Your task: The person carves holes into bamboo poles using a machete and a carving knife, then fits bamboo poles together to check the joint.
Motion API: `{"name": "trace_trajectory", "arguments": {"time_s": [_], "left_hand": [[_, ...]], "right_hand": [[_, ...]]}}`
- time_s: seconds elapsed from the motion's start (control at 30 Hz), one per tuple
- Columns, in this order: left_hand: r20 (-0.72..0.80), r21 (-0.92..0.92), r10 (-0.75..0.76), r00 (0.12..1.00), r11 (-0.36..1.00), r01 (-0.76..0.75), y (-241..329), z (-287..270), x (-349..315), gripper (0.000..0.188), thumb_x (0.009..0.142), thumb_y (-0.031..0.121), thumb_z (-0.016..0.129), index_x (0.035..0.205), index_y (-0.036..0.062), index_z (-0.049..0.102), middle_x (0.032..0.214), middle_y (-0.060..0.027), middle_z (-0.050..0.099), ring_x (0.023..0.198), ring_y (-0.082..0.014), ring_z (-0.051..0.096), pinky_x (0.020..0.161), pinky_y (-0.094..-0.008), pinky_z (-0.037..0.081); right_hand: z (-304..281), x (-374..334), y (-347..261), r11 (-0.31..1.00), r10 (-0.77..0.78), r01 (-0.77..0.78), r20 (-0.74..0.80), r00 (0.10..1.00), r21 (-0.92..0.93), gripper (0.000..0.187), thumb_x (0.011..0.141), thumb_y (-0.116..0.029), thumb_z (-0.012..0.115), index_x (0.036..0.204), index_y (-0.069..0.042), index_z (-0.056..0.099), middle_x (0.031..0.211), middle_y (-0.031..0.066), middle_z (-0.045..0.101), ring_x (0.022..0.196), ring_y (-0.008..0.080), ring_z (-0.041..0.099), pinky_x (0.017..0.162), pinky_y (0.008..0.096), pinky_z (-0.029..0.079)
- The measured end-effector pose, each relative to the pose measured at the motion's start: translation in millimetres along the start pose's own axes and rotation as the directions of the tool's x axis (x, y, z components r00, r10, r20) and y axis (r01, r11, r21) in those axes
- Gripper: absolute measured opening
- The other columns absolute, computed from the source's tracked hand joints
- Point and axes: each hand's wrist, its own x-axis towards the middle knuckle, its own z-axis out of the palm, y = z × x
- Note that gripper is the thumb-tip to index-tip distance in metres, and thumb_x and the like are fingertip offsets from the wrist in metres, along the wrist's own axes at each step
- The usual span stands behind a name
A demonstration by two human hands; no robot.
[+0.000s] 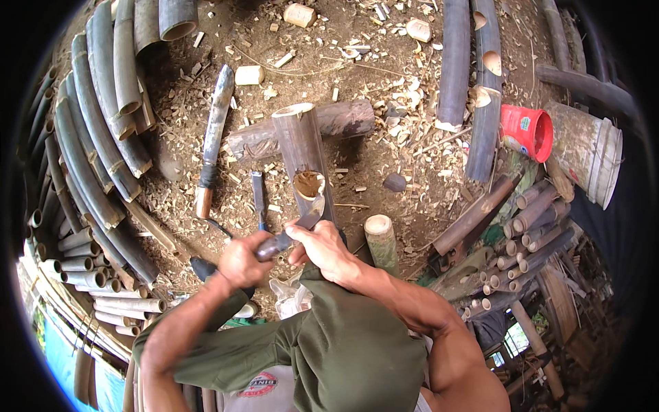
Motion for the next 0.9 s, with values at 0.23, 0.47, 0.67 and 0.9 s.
{"name": "trace_trajectory", "arguments": {"time_s": [0.23, 0.47, 0.67, 0.9], "left_hand": [[-0.172, -0.634, -0.207, 0.963, 0.771, 0.053, 78, 115, 6, 0.044, 0.076, 0.021, 0.069, 0.114, 0.0043, 0.053, 0.090, -0.0233, 0.068, 0.078, -0.0397, 0.068, 0.072, -0.0458, 0.055], [-0.119, 0.635, 0.274, 0.954, 0.760, -0.139, 38, -19, -13, 0.023, 0.082, 0.007, 0.063, 0.102, 0.0094, 0.052, 0.084, -0.0091, 0.062, 0.074, -0.0265, 0.068, 0.067, -0.0444, 0.053], [0.230, 0.558, 0.254, 0.940, 0.756, -0.341, 41, -78, -1, 0.030, 0.075, 0.011, 0.068, 0.101, 0.0094, 0.053, 0.086, -0.0105, 0.065, 0.077, -0.0301, 0.069, 0.067, -0.0413, 0.055], [-0.221, 0.254, 0.406, 0.886, 0.902, -0.350, 24, 41, -12, 0.039, 0.072, 0.012, 0.071, 0.106, 0.0079, 0.053, 0.087, -0.0094, 0.060, 0.077, -0.0292, 0.065, 0.069, -0.0425, 0.053]], "right_hand": [[-20, 4, 1, 0.738, -0.412, 0.161, -0.249, 0.876, -0.656, 0.028, 0.097, -0.025, 0.054, 0.092, -0.001, 0.066, 0.071, 0.0106, 0.070, 0.064, 0.0217, 0.068, 0.063, 0.0369, 0.053], [-14, 24, 32, 0.935, -0.178, 0.089, 0.237, 0.955, 0.345, 0.024, 0.101, -0.028, 0.054, 0.118, -0.011, 0.058, 0.103, 0.0055, 0.070, 0.070, 0.0153, 0.065, 0.060, 0.0294, 0.053], [-9, 12, 14, 0.885, -0.034, -0.148, 0.377, 0.926, 0.442, 0.025, 0.102, -0.020, 0.052, 0.122, -0.006, 0.057, 0.108, 0.0099, 0.068, 0.061, 0.0167, 0.065, 0.059, 0.0288, 0.055], [-42, -20, 5, 0.910, -0.144, 0.206, 0.192, 0.971, -0.360, 0.024, 0.100, -0.018, 0.053, 0.119, -0.004, 0.056, 0.118, 0.0120, 0.066, 0.062, 0.0128, 0.064, 0.056, 0.0271, 0.052]]}}
